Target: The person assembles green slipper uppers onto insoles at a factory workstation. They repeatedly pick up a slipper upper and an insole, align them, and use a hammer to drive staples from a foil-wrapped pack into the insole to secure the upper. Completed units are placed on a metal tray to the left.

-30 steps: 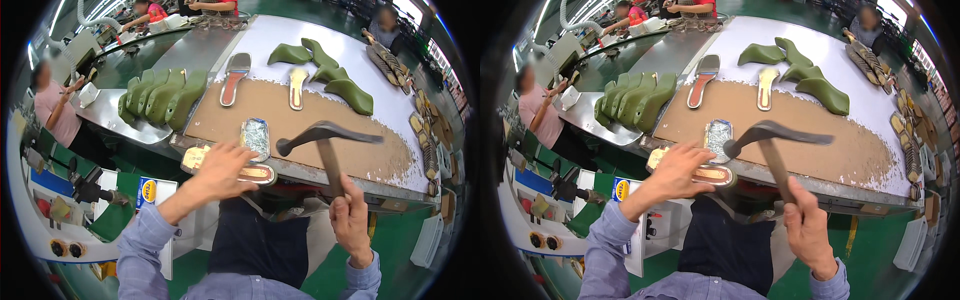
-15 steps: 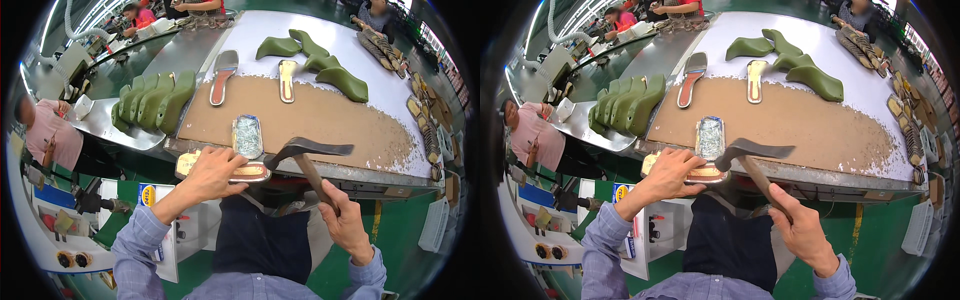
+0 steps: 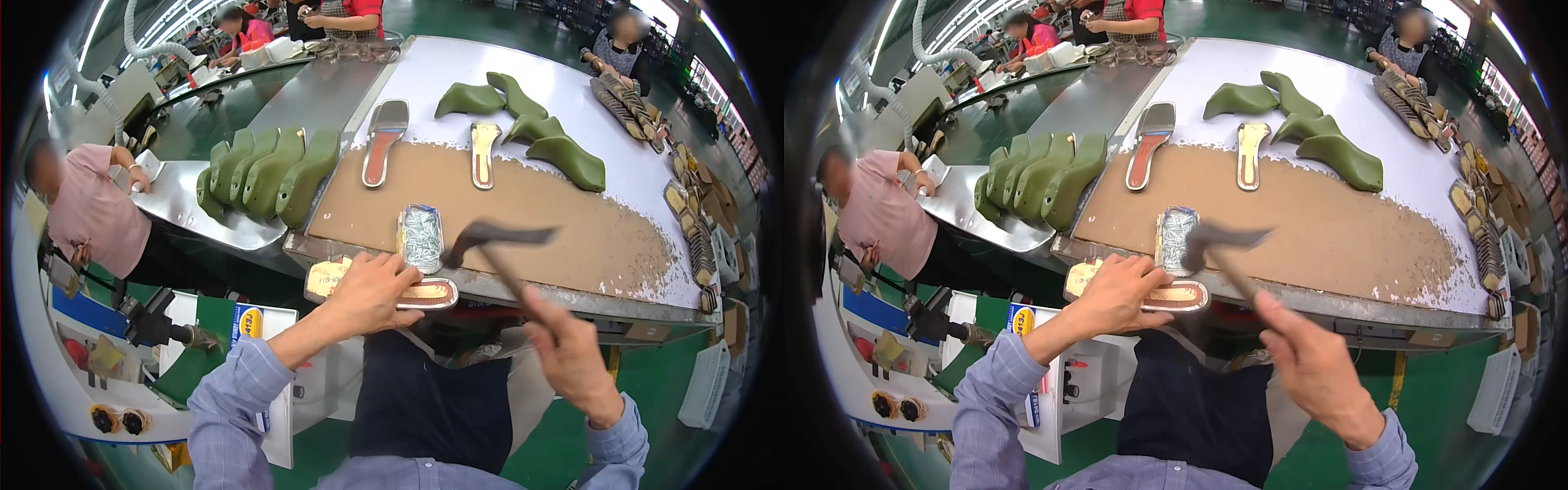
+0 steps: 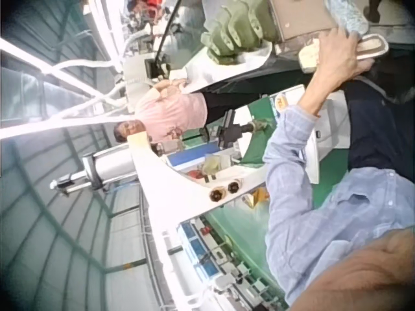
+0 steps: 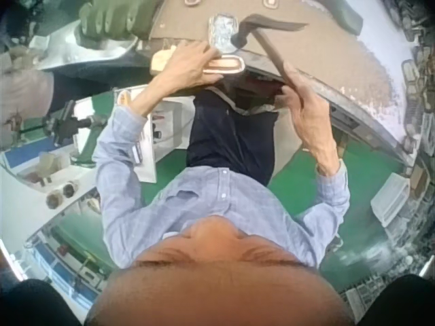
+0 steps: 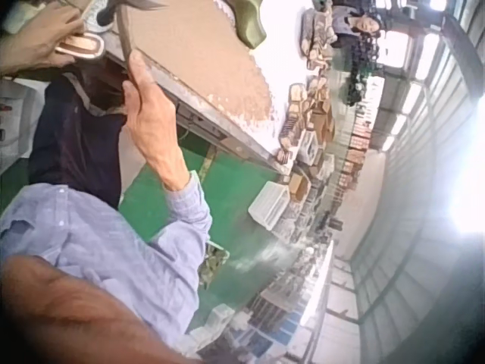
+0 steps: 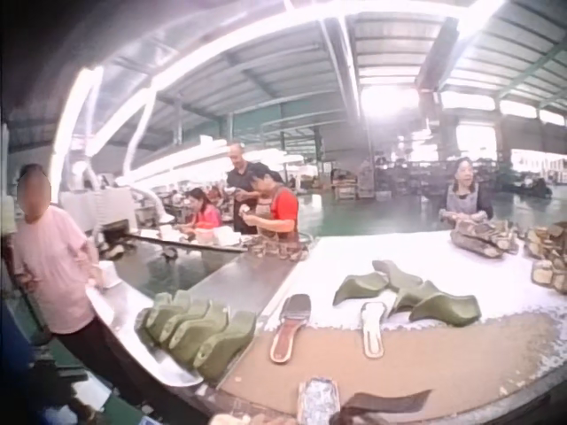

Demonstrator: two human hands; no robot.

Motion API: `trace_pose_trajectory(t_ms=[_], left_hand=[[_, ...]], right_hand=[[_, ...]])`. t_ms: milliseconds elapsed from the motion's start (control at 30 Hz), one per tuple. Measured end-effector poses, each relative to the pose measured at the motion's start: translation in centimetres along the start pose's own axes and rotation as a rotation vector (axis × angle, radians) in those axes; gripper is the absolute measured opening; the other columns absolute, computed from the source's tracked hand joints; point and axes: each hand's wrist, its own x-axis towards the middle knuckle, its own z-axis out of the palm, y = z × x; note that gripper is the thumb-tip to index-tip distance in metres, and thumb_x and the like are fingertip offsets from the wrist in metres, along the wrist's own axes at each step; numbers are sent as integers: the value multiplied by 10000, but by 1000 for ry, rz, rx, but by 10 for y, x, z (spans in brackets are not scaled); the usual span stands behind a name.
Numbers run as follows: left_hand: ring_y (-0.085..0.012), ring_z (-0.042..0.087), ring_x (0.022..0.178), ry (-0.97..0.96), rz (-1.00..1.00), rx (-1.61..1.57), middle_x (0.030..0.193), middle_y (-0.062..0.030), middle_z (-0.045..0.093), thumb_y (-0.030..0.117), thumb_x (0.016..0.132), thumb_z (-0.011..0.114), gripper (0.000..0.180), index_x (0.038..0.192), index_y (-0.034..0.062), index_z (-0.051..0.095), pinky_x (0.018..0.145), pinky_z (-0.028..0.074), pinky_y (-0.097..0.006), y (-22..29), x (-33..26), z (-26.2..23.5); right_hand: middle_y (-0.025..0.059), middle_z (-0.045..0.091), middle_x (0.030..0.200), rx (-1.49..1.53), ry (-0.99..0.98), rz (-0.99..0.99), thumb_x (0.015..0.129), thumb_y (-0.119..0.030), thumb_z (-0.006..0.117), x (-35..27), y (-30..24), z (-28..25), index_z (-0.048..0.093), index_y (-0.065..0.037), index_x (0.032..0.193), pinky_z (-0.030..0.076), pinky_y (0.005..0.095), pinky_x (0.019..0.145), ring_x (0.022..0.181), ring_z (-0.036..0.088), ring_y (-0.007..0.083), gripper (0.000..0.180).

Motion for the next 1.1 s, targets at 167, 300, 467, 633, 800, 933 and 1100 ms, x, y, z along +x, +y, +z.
trace_pose_trajectory(t_ms=[167, 300, 467, 633, 800, 933, 1100], left_hand=[[-255, 622, 951, 21, -13, -1, 947, -75, 602, 463, 755, 807, 532, 1127, 114, 655, 834, 436, -399, -1, -3, -2], [-255, 623, 960, -6, 5, -9, 951, -78, 609, 469, 764, 799, 531, 1131, 114, 656, 846, 441, -402, 3, 3, 1], [-260, 626, 954, 1, -6, -23, 957, -76, 615, 467, 765, 797, 524, 1124, 109, 661, 855, 444, -409, -2, -1, 0], [-266, 636, 972, -7, -13, -24, 969, -79, 636, 469, 762, 803, 545, 1136, 101, 656, 886, 444, -399, 4, 5, -2], [-285, 678, 951, -78, -13, 28, 956, -102, 678, 388, 710, 815, 565, 1145, 81, 624, 801, 483, -421, 0, 0, 2], [-353, 687, 861, -300, -44, 31, 936, -147, 681, 368, 667, 794, 583, 1123, 66, 590, 749, 522, -456, 4, 22, -8], [-317, 704, 915, -49, -432, -452, 981, -184, 686, 435, 675, 806, 778, 1319, 96, 531, 766, 546, -433, -4, 15, -100]], right_hand=[[124, 655, 832, 394, 383, -57, 985, -117, 628, -23, -10, -26, 534, -32, 1399, 537, 397, 647, 667, 615, 265, 433], [188, 728, 919, -45, 22, 14, 938, -37, 666, -24, 10, 21, 543, -49, 1398, 575, 375, 702, 774, 721, 236, 477], [241, 705, 1149, 154, 91, 73, 930, -22, 688, -16, 6, 22, 573, -24, 1364, 571, 358, 858, 1019, 730, 280, 449], [210, 717, 1036, 38, 99, 20, 921, -84, 713, -32, 15, 37, 582, -110, 1380, 584, 397, 785, 911, 730, 332, 478], [177, 710, 1006, -413, 56, 228, 927, -100, 675, -16, 56, 28, 629, -188, 1335, 557, 433, 721, 874, 700, 368, 420], [134, 648, 846, -850, -1, 273, 948, -95, 565, -26, 151, 26, 612, -252, 1338, 509, 484, 720, 822, 665, 355, 424], [192, 609, 1159, -837, 197, 272, 951, -95, 558, -60, 206, 36, 647, -151, 1268, 444, 492, 894, 1080, 571, 372, 334]])
